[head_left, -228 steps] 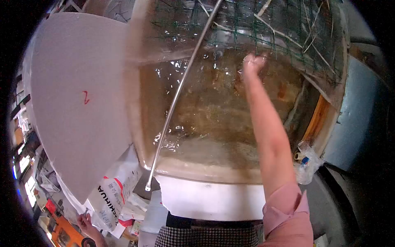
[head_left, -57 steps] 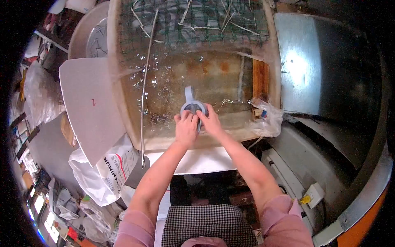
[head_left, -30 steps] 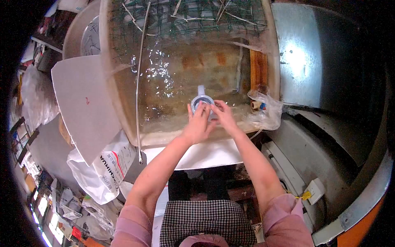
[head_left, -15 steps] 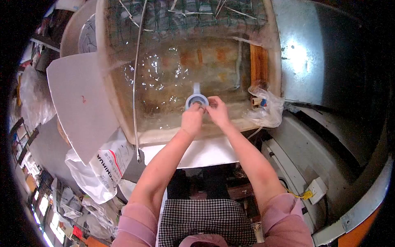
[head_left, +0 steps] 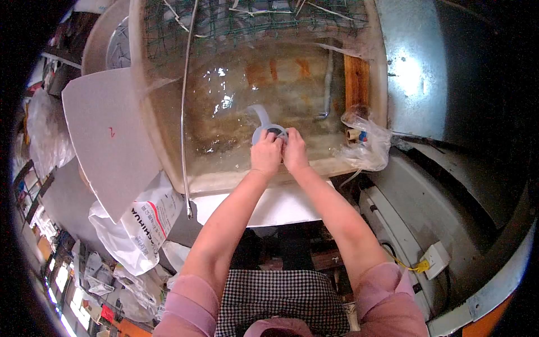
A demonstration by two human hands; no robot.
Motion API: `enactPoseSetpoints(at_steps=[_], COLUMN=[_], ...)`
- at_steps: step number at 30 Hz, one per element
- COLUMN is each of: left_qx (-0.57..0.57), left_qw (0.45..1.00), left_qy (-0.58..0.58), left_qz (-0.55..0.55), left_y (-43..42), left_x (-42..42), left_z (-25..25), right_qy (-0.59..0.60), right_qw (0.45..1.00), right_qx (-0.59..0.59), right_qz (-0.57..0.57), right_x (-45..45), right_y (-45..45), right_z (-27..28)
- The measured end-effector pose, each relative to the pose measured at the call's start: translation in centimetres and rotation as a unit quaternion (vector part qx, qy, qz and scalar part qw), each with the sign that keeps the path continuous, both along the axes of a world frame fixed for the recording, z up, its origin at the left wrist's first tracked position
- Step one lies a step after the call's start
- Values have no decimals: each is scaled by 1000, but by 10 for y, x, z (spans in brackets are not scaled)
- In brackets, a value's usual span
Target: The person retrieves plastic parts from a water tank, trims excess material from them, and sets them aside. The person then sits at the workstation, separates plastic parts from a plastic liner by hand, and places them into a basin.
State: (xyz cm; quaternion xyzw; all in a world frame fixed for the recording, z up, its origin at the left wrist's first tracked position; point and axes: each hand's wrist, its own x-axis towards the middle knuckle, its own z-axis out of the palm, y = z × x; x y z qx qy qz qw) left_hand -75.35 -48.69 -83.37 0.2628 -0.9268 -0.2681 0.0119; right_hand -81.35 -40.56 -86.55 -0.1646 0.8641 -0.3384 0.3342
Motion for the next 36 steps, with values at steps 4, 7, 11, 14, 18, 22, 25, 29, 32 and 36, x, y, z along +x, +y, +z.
enactPoseSetpoints(at_steps=[4, 7, 11, 14, 18, 22, 25, 29, 32, 36], left_qx=[95, 69, 149, -11, 361, 401, 407, 410, 417, 426], left_qw=[988, 995, 964, 997, 811, 801, 811, 807, 802, 786], left_qy=[7, -45, -94, -54, 24, 50, 39, -15, -7, 4], left_qz=[123, 55, 198, 46, 459, 443, 419, 424, 428, 447], left_y=[-5, -11, -17, -13, -27, -40, -42, -37, -36, -44], left_x=[-4, -8, -11, -13, -12, 10, 50, 84, 99, 115], left_z=[-6, -7, -14, -12, -36, 17, 44, 77, 86, 97], right_qy=[50, 78, 50, 80, 62, 35, 155, -39, -40, -130], right_qw=[998, 997, 996, 995, 996, 982, 980, 977, 987, 957], right_qx=[-16, -3, -71, -60, -4, 56, 103, 212, 150, -56], right_qz=[20, 22, 23, 16, -62, -178, -69, 2, -44, -252], right_x=[-1, 1, 2, 3, 1, -8, 6, 14, 14, -7], right_y=[-6, -11, -8, -4, 6, 13, 5, -8, -6, -15], right_z=[1, -1, -12, -14, -29, -37, -17, -29, -75, -89])
